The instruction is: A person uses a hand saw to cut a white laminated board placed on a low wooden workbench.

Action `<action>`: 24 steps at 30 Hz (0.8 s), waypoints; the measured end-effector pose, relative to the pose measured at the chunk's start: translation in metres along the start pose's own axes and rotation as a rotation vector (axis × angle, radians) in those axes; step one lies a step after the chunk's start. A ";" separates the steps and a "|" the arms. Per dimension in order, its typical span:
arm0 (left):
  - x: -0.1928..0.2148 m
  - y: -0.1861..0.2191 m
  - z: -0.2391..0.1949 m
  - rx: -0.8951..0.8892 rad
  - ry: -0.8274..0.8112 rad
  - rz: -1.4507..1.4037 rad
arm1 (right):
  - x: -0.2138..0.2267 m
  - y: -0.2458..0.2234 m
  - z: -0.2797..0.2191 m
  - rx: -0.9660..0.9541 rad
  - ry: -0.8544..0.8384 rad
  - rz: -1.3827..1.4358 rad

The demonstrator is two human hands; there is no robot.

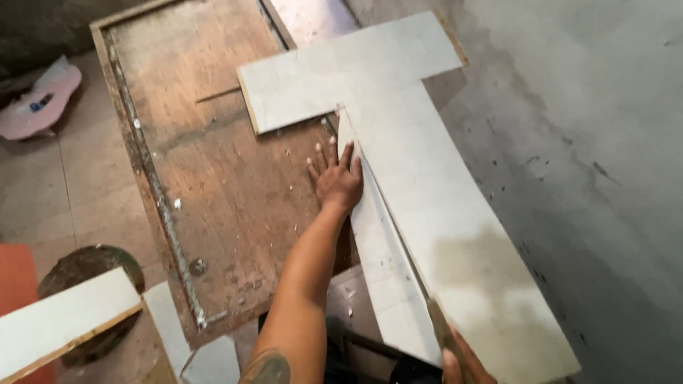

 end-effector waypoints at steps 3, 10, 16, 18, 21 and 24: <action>0.000 -0.001 -0.009 0.001 -0.044 0.020 | -0.030 -0.040 0.022 -0.038 -0.047 0.009; 0.005 -0.001 -0.009 -0.003 0.006 -0.040 | -0.044 -0.068 0.052 -0.127 -0.075 0.002; 0.003 0.000 -0.003 0.011 -0.011 -0.019 | -0.002 -0.002 0.002 -0.222 0.005 0.028; -0.001 -0.001 -0.005 0.006 -0.030 -0.001 | -0.034 -0.038 0.036 -0.141 -0.037 -0.011; -0.003 -0.003 -0.008 0.009 -0.026 -0.007 | -0.060 -0.070 0.067 -0.062 -0.091 -0.035; 0.009 0.000 -0.007 0.003 -0.012 -0.020 | -0.042 -0.055 0.050 -0.032 -0.082 -0.013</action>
Point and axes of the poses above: each hand's wrist, its own z-axis towards the middle knuckle, its own x-axis out of the back of the hand, y = z × x, the point moved 8 cm from there along z, towards the middle knuckle, and after that the axes turned 9 degrees about z, right-handed, at the moved point
